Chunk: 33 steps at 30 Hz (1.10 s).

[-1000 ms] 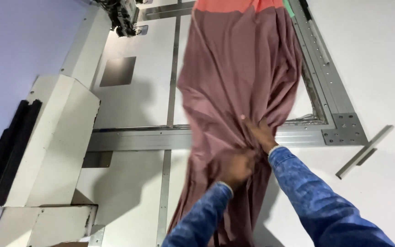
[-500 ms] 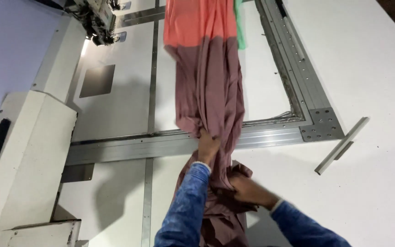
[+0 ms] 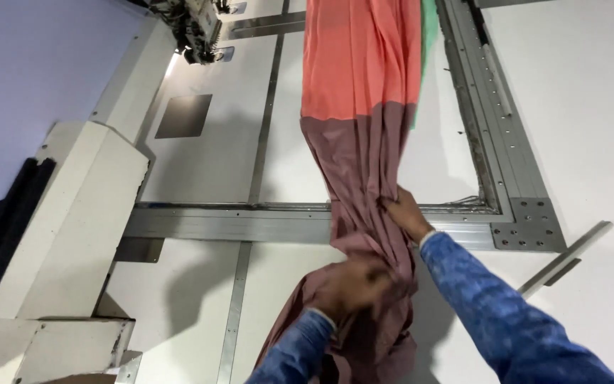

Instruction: Positioning and smoothing large fabric panels on an industrial embroidery machine frame and securing them with clamping bars.

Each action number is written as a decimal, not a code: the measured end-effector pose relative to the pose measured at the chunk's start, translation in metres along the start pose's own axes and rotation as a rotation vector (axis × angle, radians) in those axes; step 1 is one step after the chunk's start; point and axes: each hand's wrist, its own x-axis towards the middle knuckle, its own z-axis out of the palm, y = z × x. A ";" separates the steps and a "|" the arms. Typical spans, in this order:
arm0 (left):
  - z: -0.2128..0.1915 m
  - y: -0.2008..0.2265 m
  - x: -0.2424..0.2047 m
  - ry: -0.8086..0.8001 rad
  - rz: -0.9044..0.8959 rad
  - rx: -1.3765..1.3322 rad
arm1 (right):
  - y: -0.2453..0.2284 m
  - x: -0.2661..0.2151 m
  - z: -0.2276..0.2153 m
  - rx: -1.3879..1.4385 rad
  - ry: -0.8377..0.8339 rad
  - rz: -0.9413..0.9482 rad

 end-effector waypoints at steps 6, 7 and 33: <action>-0.069 -0.052 0.047 0.627 -0.561 -0.049 | 0.015 -0.086 0.009 -0.035 -0.198 -0.228; -0.071 -0.056 0.059 0.559 -0.620 -0.353 | 0.025 -0.102 0.016 0.024 -0.292 -0.294; -0.070 -0.054 0.004 0.550 -0.532 -0.237 | -0.041 -0.152 0.022 0.104 -0.277 0.171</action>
